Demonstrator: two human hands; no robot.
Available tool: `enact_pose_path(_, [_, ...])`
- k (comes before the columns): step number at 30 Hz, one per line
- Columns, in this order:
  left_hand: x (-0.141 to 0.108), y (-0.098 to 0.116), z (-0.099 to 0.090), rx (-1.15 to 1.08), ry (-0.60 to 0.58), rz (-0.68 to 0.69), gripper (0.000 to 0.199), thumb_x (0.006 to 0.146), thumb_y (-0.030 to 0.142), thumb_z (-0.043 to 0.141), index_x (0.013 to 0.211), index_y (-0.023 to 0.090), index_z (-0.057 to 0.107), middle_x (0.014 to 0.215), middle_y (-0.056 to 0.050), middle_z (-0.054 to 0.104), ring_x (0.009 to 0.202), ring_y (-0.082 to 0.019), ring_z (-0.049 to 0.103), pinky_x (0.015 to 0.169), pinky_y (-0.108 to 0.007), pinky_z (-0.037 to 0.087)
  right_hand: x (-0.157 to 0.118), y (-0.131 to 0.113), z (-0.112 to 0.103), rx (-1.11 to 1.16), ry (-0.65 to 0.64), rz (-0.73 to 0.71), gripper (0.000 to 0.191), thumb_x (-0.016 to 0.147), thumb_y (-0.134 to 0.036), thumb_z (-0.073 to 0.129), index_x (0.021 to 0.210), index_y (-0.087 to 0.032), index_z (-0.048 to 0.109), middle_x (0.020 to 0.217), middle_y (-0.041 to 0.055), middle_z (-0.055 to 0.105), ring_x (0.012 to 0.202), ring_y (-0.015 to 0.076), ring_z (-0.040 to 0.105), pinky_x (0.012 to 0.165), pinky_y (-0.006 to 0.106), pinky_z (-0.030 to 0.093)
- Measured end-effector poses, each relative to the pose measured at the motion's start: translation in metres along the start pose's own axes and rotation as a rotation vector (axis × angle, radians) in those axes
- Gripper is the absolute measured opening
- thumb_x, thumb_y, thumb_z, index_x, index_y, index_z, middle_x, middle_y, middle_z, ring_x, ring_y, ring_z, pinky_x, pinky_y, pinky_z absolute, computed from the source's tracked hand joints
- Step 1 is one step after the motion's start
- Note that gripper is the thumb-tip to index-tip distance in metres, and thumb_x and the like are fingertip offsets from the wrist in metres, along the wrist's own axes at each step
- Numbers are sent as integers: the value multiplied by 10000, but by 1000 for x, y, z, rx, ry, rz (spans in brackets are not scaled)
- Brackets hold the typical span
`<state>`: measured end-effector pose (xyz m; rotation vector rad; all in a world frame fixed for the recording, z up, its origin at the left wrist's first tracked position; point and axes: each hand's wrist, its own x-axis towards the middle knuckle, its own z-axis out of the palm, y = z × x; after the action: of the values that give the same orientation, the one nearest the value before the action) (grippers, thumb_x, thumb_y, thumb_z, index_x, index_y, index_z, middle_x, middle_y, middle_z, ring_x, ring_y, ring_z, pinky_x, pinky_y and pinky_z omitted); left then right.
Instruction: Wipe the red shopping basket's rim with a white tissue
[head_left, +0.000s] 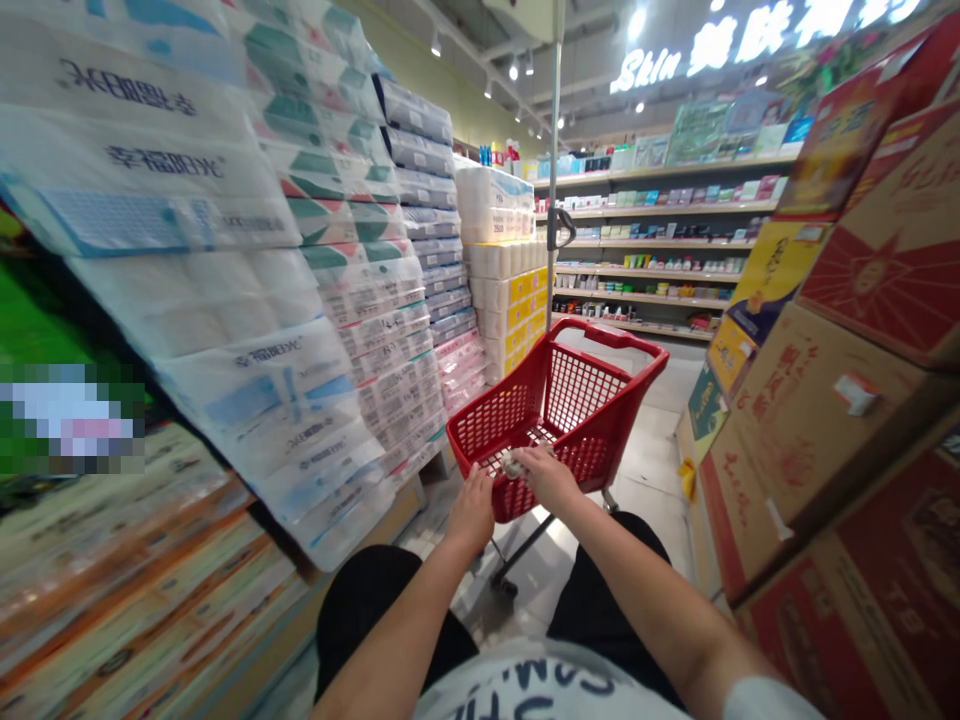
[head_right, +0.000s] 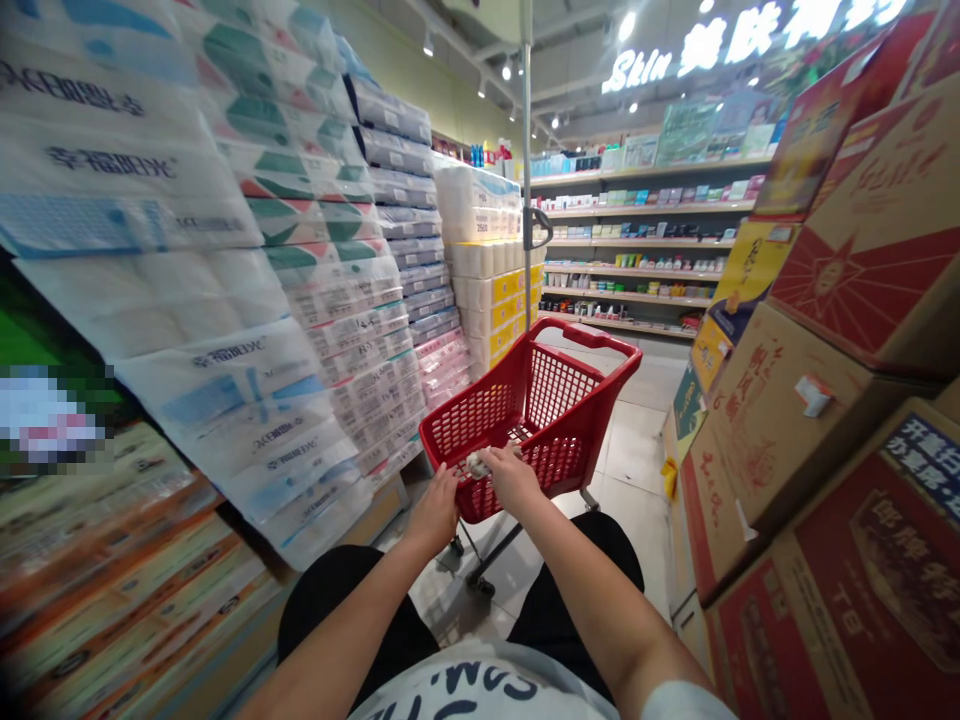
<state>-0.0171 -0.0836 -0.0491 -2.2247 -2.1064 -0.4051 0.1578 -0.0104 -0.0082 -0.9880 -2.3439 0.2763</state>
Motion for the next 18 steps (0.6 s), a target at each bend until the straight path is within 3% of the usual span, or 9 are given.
enact_pose_path(3, [-2,3,0,34,-3,-6,508,771,93,423,1277,96,464,1436,-149,422,1421,-269,209,1156,-450,242,2,-1,-1,-48,11,135,455,800,-59,449,1180,-269,583,1218,34,597,1066,196,532,779,255,415])
enact_pose_path(7, [-2,14,11,104,61,45,579,770,138,443,1338,43,395,1427,-202,417,1418,-329,187,1160,-528,165,3,-4,3,-68,-40,0,443,800,-56,464,1186,-246,570,1201,57,600,1082,200,520,847,275,390])
enact_pose_path(9, [-4,17,18,107,116,86,609,785,139,419,1384,70,337,1424,-186,427,1413,-317,213,1147,-535,197,2,-3,1,-99,-56,-10,435,814,-65,464,1198,-249,554,1214,62,590,1092,200,511,848,279,383])
enact_pose_path(14, [-8,17,31,123,248,187,645,781,119,423,1407,64,276,1387,-181,456,1402,-314,238,1107,-510,294,2,8,-11,-184,-27,200,353,851,-74,398,1112,-230,577,1173,65,589,1049,200,507,777,278,385])
enact_pose_path(18, [-8,18,35,166,290,194,627,783,103,418,1396,64,293,1289,-175,526,1375,-317,291,1093,-513,300,1,6,-8,-208,-53,139,367,837,-85,428,1165,-191,554,1191,91,572,1078,222,483,837,299,372])
